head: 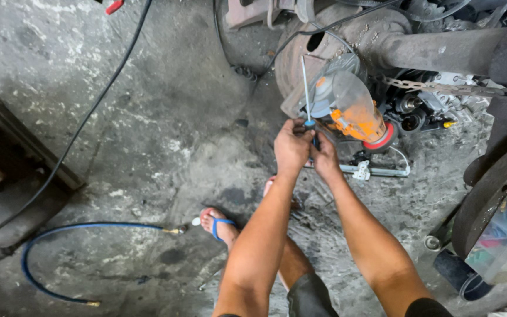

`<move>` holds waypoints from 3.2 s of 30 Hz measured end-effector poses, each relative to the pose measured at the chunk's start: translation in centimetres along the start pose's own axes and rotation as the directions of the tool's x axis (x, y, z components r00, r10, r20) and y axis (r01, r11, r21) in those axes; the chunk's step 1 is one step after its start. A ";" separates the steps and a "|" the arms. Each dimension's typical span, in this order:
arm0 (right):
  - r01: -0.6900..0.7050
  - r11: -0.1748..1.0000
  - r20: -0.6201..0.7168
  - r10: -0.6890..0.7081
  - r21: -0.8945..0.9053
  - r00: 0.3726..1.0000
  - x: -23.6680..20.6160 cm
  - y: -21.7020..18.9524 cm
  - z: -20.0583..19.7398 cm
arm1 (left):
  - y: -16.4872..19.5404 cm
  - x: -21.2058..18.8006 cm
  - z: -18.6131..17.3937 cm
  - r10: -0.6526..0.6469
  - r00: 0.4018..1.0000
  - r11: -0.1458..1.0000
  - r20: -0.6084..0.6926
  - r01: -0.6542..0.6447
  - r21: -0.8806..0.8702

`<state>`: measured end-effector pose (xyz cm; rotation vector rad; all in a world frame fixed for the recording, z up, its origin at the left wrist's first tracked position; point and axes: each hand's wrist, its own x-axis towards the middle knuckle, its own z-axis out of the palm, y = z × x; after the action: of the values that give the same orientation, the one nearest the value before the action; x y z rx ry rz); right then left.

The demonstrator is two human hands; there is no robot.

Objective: The person sits on the workshop floor with a car HVAC blower assembly on their lap, unscrews fasteners with a screwdriver, and separates the blower fan housing from the unit. They briefly walk to a nearby car and return, then continue unscrewing and prying components apart.

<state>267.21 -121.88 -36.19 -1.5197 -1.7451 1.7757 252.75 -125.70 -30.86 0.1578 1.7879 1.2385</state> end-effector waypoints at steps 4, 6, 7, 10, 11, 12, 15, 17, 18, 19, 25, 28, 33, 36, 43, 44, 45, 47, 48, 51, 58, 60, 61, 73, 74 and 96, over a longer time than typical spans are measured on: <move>-0.025 0.999 0.022 0.024 0.048 0.999 0.2 0.0 0.0 | 0.2 0.0 0.1 0.006 1.000 1.000 -0.010 -0.006 0.012; -0.039 0.998 0.025 0.037 0.051 0.999 0.2 -0.1 -0.1 | 0.2 0.0 0.1 0.002 1.000 1.000 -0.012 -0.002 0.019; -0.046 0.998 0.027 0.045 0.052 0.999 0.2 -0.1 -0.1 | 0.2 0.0 0.2 -0.002 1.000 1.000 -0.012 0.002 0.022; -0.047 0.995 0.058 0.042 0.083 0.997 0.2 -0.3 -0.2 | 0.4 -0.1 0.1 -0.018 1.000 1.000 -0.010 0.018 0.019; -0.072 0.990 0.073 0.063 0.125 0.995 0.2 -0.3 -0.3 | 0.4 -0.1 0.1 -0.022 1.000 1.000 -0.008 0.022 0.015; -0.096 0.981 0.090 0.082 0.166 0.993 0.2 -0.4 -0.3 | 0.5 -0.1 0.1 -0.022 1.000 0.999 -0.012 0.023 0.028; -0.116 0.972 0.105 0.096 0.205 0.990 0.2 -0.4 -0.4 | 0.9 -0.2 0.1 -0.031 0.999 0.998 -0.016 0.032 0.049; -0.129 0.966 0.111 0.106 0.224 0.988 0.2 -0.4 -0.4 | 1.1 -0.3 0.0 -0.037 0.999 0.999 -0.018 0.037 0.038; -0.146 0.959 0.117 0.120 0.242 0.986 0.2 -0.3 -0.4 | 1.2 -0.3 0.0 -0.051 0.999 0.998 -0.018 0.051 0.041; -0.163 0.952 0.124 0.135 0.261 0.983 0.2 -0.3 -0.4 | 1.3 -0.4 0.0 -0.066 0.998 0.997 -0.018 0.067 0.044; -0.204 0.939 0.128 0.174 0.277 0.976 0.0 -0.3 -0.3 | 1.3 -0.4 -0.1 -0.022 0.999 0.997 -0.041 0.025 0.074; -0.190 0.938 0.142 0.155 0.290 0.978 0.0 -0.6 -0.4 | 1.3 -0.3 -0.1 -0.037 0.999 0.996 -0.023 0.039 0.084; -0.226 0.914 0.172 0.176 0.338 0.969 0.0 -1.0 -0.4 | 1.3 -0.2 0.1 -0.030 0.999 0.996 -0.042 0.033 0.078; -0.212 0.913 0.178 0.157 0.348 0.971 0.0 -1.0 -0.4 | 1.4 -0.2 0.2 -0.031 0.999 0.997 -0.042 0.034 0.070; -0.150 0.937 0.161 0.103 0.315 0.982 0.2 -0.6 -0.3 | 1.8 -0.3 0.0 -0.045 0.998 0.996 -0.045 0.048 0.068; -0.170 0.930 0.162 0.122 0.326 0.979 0.2 -0.5 -0.3 | 1.9 -0.3 0.0 -0.048 0.998 0.997 -0.044 0.051 0.066; -0.188 0.922 0.162 0.140 0.337 0.977 0.2 -0.5 -0.3 | 2.0 -0.3 -0.1 -0.053 0.998 0.995 -0.044 0.056 0.087; -0.181 0.920 0.166 0.129 0.349 0.978 0.2 -0.5 -0.3 | 2.3 -0.4 -0.1 -0.061 0.997 0.990 -0.047 0.067 0.128; -0.156 0.924 0.169 0.101 0.350 0.980 0.2 -0.5 -0.3 | 2.4 -0.5 -0.2 -0.050 0.998 0.993 -0.048 0.055 0.106; -0.153 0.918 0.172 0.095 0.365 0.981 0.3 -0.4 -0.3 | 2.5 -0.6 -0.3 -0.018 0.998 0.996 -0.058 0.024 0.090; 0.088 0.993 0.145 -0.099 0.085 0.984 0.6 1.9 -1.4 | 0.4 -0.4 0.0 -0.010 1.000 0.999 -0.011 0.010 0.030; 0.158 0.985 0.252 -0.137 -0.063 0.958 0.5 3.0 -2.1 | -1.3 -0.6 -0.9 -0.008 1.000 0.999 -0.017 0.007 -0.038; 0.201 0.970 0.303 -0.152 -0.136 0.941 0.6 3.4 -2.6 | -2.4 -0.9 -1.8 -0.006 1.000 0.997 -0.021 0.004 -0.079; -0.284 0.755 -0.565 -0.135 -0.591 0.814 4.0 2.1 -1.1 | -13.0 -10.7 -16.6 -0.077 0.977 0.543 0.199 0.209 -0.813; -0.422 0.735 -0.626 -0.005 -0.531 0.780 4.2 1.6 -0.6 | -12.5 -11.1 -17.3 -0.073 0.973 0.501 0.220 0.226 -0.835; -0.244 0.912 0.153 0.307 -0.331 0.939 -18.4 -15.0 18.0 | 1.8 -20.9 -35.5 0.207 0.976 0.475 0.069 -0.038 -0.879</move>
<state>254.39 -142.51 -18.98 -1.8490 -2.0744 1.9184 237.73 -160.41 -14.39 -0.2111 0.7978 2.0435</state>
